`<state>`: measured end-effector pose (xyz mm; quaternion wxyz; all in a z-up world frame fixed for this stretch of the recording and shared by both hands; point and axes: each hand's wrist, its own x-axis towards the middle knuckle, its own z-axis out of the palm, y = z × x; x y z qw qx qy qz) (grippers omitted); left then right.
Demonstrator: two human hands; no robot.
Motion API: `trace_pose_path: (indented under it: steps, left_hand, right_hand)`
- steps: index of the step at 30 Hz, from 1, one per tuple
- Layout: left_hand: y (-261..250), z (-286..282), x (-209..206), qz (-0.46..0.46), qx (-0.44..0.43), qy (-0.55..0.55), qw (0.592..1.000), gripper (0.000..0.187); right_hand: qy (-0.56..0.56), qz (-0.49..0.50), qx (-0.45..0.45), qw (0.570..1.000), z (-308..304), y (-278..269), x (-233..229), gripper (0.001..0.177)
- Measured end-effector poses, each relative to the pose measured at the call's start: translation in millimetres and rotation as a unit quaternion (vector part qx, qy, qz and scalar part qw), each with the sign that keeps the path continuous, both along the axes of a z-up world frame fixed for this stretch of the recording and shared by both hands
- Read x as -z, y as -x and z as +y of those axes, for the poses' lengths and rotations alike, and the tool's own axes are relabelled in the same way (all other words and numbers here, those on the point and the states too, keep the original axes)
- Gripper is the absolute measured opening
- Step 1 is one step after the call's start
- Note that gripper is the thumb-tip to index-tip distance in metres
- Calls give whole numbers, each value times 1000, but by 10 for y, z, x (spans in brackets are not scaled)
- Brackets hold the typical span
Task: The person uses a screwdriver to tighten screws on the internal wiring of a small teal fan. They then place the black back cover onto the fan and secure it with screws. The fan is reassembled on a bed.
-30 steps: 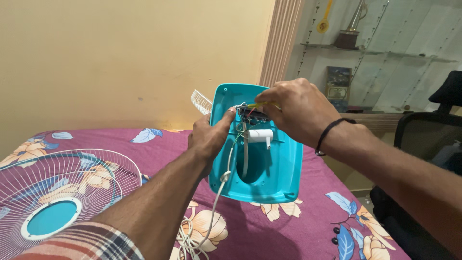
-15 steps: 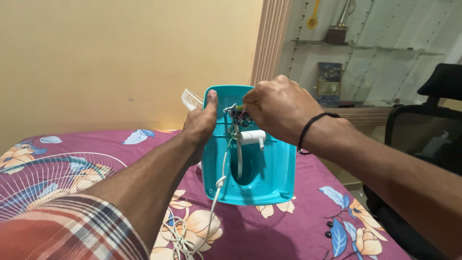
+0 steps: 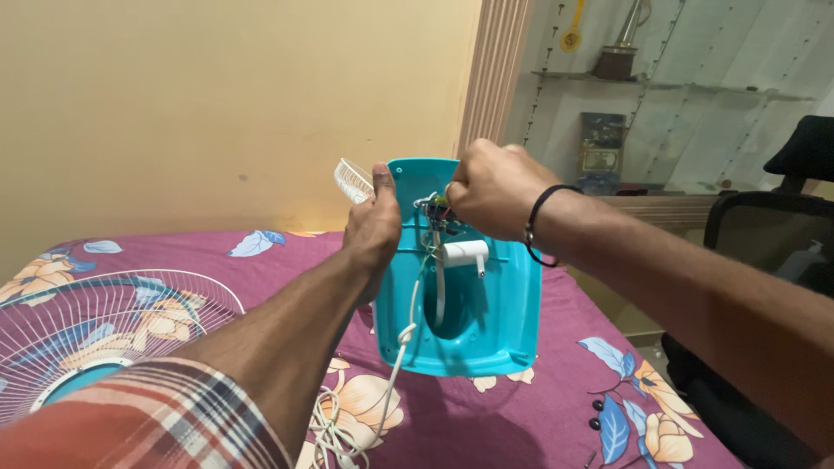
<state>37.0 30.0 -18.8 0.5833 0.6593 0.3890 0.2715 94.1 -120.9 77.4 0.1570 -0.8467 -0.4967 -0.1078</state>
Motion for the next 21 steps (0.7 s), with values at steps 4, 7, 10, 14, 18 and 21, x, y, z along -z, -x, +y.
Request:
trace_pose_path:
  steps: [4, 7, 10, 14, 18, 21]
  left_hand:
    - [-6, -27, 16, -25, 6, -7, 1000, 93]
    - [17, -78, -32, -15, 10, 8, 1000, 92]
    - [101, -163, -107, -11, 13, 31, 999, 87]
    - [163, -282, -175, -49, 27, 18, 998, 74]
    - [223, -319, -183, -70, 41, -1, 997, 55]
    - [220, -354, -208, -110, 59, 4, 992, 46]
  right_hand:
    - [-80, 369, 63, 924, -48, -53, 147, 31]
    - [-127, 508, 101, 846, -117, -64, 226, 33]
    - [-151, 574, 94, 799, -167, -48, 251, 34]
    - [-173, 599, 86, 777, -239, -83, 257, 35]
    - [-199, 577, 86, 787, -272, -101, 278, 26]
    - [-186, 488, 69, 850, -299, -119, 268, 29]
